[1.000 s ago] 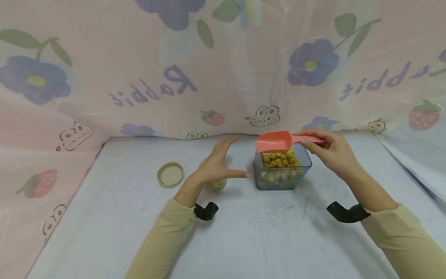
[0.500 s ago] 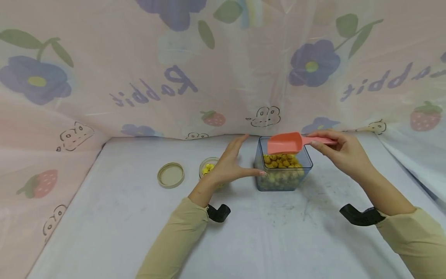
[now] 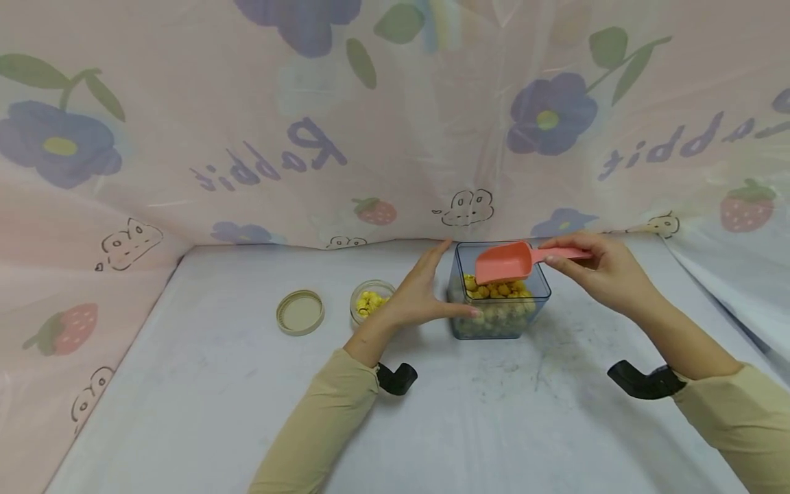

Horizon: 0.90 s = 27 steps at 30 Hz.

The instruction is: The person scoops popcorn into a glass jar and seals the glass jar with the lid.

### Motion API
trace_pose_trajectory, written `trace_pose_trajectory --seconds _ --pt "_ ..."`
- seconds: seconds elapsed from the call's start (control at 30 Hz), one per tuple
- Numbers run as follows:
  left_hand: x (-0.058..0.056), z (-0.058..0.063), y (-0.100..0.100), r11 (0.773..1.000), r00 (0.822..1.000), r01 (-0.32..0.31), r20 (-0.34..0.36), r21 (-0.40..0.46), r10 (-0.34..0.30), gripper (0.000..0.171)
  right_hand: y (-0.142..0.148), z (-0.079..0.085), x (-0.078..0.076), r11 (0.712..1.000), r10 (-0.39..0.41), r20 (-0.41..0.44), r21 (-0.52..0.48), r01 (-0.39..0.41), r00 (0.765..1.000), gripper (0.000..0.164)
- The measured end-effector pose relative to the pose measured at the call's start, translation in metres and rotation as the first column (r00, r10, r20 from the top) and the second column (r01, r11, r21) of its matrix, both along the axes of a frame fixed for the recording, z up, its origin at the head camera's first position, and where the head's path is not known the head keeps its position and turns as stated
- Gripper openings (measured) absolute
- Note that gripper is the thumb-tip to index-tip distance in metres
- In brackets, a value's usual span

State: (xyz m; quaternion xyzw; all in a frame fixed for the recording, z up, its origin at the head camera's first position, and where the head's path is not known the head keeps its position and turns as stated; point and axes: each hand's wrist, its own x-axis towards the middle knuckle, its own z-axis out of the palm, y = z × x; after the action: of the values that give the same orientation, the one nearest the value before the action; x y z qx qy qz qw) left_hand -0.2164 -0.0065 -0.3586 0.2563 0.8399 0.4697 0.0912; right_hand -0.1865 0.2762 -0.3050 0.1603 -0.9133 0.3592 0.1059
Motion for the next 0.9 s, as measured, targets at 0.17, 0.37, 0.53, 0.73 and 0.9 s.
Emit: trace_pose_trajectory --seconds 0.17,0.37,0.53,0.73,0.9 --pt "0.000 0.000 0.003 1.000 1.000 0.012 -0.013 -0.017 -0.013 0.116 0.000 0.001 0.000 1.000 0.011 -0.007 0.025 -0.011 1.000 0.022" --pt "-0.002 -0.001 0.007 0.999 0.999 0.050 0.001 0.018 -0.050 0.114 0.001 0.004 -0.001 0.995 -0.014 0.013 0.101 0.012 1.000 0.024" --pt "-0.004 -0.003 0.009 0.992 0.997 0.071 0.035 0.103 -0.075 0.113 0.001 0.007 -0.003 0.991 0.003 0.028 0.136 -0.006 1.000 0.026" --pt "-0.004 -0.005 0.010 0.983 0.993 0.075 0.077 0.170 -0.089 0.112 0.001 0.008 -0.004 0.986 0.033 -0.021 0.163 -0.029 0.999 0.025" --pt "-0.005 -0.006 0.012 0.979 0.991 0.073 0.094 0.188 -0.092 0.112 0.001 0.009 -0.006 0.978 0.078 -0.083 0.201 -0.060 0.994 0.024"
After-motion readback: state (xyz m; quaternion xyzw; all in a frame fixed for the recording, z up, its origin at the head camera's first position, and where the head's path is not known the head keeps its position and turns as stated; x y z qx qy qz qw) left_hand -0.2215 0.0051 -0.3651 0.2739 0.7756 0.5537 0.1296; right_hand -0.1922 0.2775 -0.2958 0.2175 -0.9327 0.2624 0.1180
